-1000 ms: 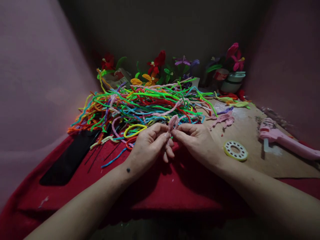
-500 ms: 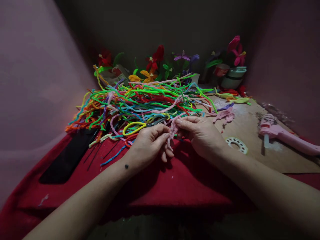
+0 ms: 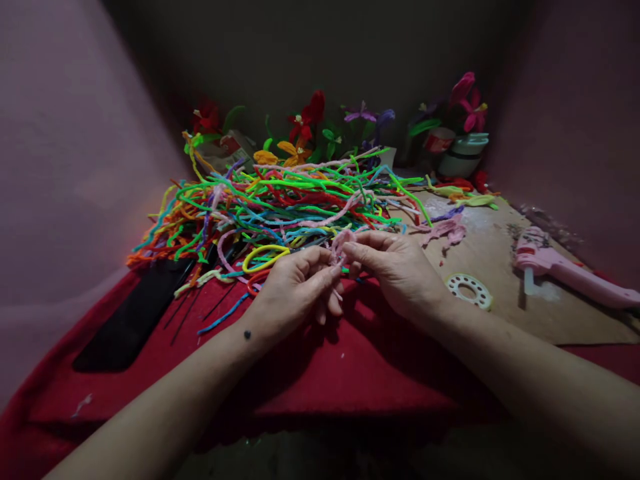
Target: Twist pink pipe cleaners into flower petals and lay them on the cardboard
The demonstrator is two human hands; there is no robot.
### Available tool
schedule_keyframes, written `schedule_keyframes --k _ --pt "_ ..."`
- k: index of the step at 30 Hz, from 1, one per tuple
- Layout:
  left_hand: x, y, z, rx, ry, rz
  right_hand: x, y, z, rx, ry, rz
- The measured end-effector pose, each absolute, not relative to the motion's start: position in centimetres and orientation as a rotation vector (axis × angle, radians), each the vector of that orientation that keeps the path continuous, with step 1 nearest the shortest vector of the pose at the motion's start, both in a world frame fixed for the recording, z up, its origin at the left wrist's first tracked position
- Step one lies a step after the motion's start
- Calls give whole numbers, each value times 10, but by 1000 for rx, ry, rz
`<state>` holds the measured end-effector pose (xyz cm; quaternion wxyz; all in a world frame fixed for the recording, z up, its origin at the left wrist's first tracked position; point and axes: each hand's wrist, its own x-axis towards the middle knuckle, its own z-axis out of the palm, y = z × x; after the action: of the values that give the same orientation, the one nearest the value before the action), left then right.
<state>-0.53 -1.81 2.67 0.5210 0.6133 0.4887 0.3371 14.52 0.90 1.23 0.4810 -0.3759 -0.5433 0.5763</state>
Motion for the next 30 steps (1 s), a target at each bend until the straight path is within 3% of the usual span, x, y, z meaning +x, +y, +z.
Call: schedule_keyframes --k 10,23,30 --pt "-8 -14 21 1395 1241 887 144 11 6 -1014 -1388 1366" --pt "-12 -14 14 1746 1374 915 139 6 9 -978 -1327 1445" --pt "-12 -12 22 1650 1175 962 138 4 13 -1088 -1427 1236"
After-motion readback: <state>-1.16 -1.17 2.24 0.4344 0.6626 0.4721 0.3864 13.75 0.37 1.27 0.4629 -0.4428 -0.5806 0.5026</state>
